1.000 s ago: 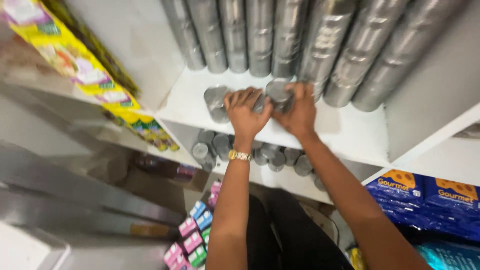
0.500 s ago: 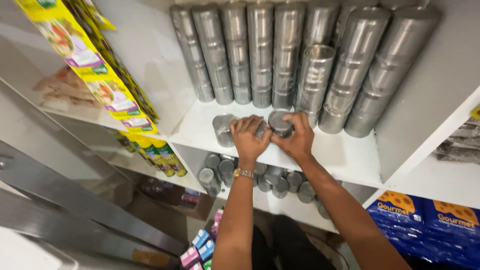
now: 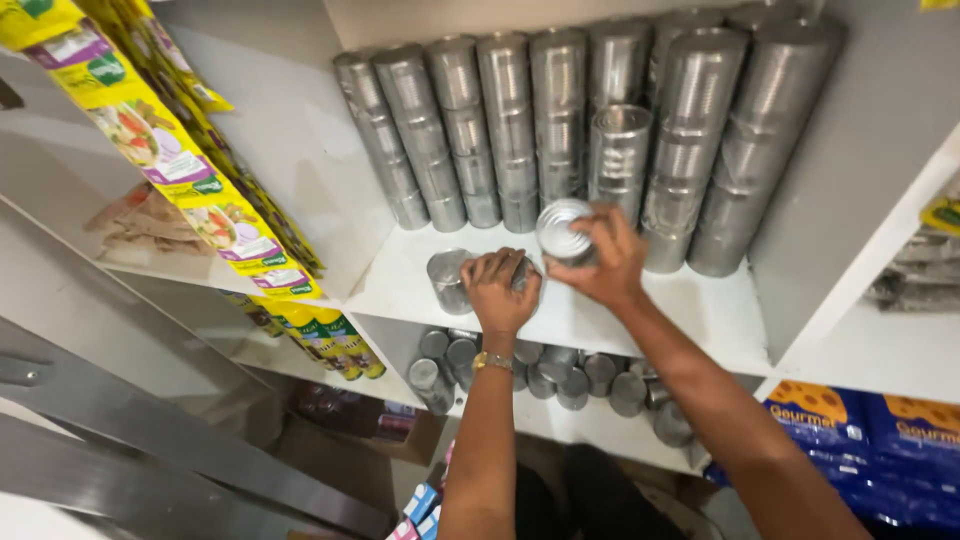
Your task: Organizing and stacking metal cans on a grocery store shelf.
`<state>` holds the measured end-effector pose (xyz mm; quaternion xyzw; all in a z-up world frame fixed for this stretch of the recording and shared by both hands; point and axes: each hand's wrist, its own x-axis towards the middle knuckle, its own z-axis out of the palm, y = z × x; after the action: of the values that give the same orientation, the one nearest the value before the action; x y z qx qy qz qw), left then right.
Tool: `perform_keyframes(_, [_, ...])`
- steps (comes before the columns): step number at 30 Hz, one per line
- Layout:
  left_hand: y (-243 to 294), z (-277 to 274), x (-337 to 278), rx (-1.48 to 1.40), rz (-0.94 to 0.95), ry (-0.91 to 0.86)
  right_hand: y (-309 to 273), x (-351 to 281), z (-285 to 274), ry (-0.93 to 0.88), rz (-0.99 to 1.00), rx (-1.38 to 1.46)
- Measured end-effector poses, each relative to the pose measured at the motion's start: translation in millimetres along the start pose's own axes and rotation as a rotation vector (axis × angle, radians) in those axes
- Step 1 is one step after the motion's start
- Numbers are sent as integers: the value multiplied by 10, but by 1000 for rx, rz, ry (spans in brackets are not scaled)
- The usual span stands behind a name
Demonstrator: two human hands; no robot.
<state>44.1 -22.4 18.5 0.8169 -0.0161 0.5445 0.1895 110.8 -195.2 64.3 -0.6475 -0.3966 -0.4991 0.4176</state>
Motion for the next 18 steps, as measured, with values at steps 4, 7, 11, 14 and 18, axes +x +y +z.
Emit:
perform_keyframes(4, [-2,14,-22,-1,4,24,243,558,-210,56,-115,-156])
perform_keyframes(7, [12,-9,-14,1,8,30,404,940,-375,68,-196,-196])
perform_keyframes(11, [31,11,-11,-5,9,28,675,1153,-418,-17,-224,-441])
perform_keyframes(14, [31,31,-6,3,4,28,786,1213,-415,-47,-237,-587])
perform_keyframes(18, [33,6,-19,13,-3,27,498,1385,-466,-49,-267,-779])
